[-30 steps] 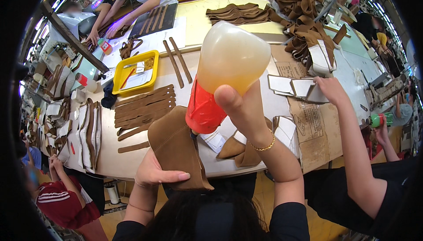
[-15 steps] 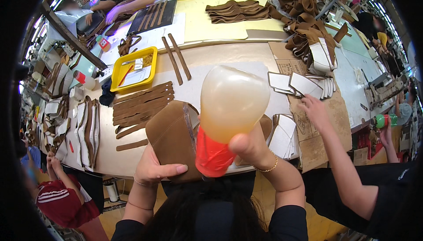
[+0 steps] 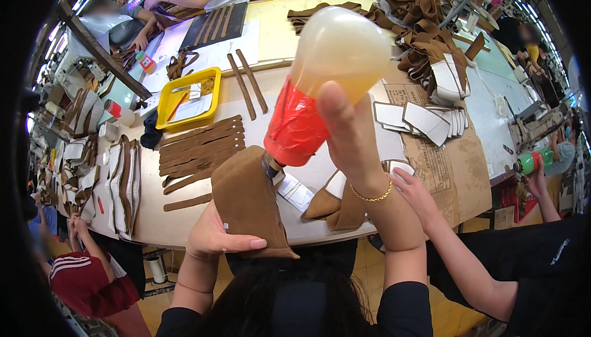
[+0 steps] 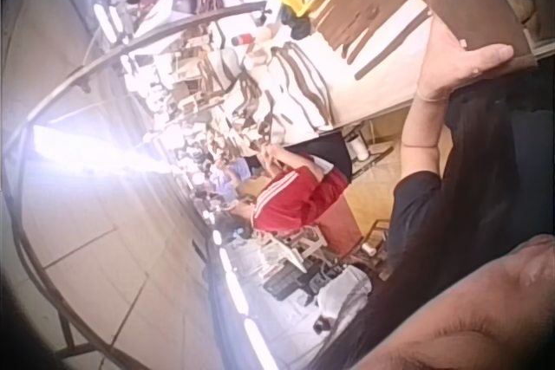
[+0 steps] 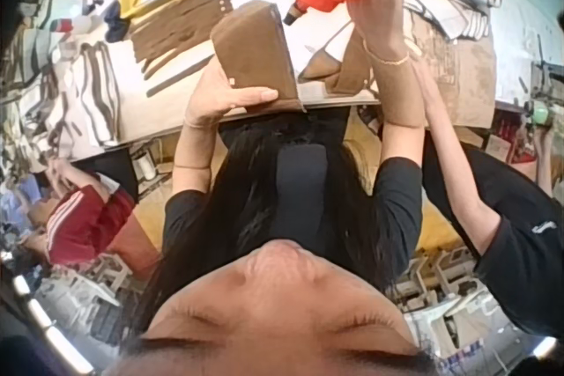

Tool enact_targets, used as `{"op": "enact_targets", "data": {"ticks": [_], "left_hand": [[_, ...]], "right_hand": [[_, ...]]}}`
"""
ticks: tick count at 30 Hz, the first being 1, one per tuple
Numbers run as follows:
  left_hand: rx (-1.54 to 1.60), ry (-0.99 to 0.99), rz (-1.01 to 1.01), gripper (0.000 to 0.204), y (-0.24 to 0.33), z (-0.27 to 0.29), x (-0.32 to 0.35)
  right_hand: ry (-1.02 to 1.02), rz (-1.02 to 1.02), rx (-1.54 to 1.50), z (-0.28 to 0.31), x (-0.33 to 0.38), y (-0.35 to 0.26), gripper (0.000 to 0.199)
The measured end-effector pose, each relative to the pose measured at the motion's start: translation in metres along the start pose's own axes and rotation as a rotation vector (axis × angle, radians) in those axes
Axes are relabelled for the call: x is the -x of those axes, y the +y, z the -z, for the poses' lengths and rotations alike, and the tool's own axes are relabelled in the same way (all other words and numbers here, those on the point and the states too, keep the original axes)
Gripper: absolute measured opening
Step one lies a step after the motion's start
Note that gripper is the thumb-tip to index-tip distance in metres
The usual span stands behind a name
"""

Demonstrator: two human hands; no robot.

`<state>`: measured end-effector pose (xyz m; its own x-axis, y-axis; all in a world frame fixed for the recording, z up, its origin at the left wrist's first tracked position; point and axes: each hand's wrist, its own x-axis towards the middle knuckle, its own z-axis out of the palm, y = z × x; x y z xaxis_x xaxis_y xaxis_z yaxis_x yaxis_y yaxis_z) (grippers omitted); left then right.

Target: The person applies glue from a squeeze bottle onto brown leather strips and a folded leather piece on a worktable. They handle the strips and folded piece by hand, aligning and pressing them together. Other workers are visible in the background at separate stations.

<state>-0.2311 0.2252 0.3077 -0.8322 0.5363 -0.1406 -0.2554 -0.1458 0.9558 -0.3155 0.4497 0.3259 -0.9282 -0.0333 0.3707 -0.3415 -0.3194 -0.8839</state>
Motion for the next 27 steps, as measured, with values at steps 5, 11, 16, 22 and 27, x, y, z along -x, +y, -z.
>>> {"op": "enact_targets", "data": {"ticks": [5, 11, 16, 22, 27], "left_hand": [[0.018, -0.022, 0.002, 0.066, 0.000, 0.003, 0.002], [0.059, 0.003, 0.035, 0.071, 0.001, 0.002, 0.002], [0.078, 0.026, 0.047, 0.079, -0.001, 0.001, -0.001], [0.089, -0.005, -0.006, 0.061, -0.004, 0.004, -0.002], [0.117, -0.001, -0.012, 0.059, -0.004, 0.002, -0.003]], "right_hand": [[-0.070, -0.011, 0.107, 0.000, -0.001, 0.010, 0.087], [-0.104, -0.059, 0.146, -0.006, 0.011, 0.007, 0.090], [-0.140, -0.070, 0.171, -0.013, 0.020, -0.001, 0.093], [-0.128, -0.140, 0.248, -0.011, 0.034, -0.004, 0.100], [-0.119, -0.209, 0.269, -0.012, 0.044, -0.008, 0.107]]}}
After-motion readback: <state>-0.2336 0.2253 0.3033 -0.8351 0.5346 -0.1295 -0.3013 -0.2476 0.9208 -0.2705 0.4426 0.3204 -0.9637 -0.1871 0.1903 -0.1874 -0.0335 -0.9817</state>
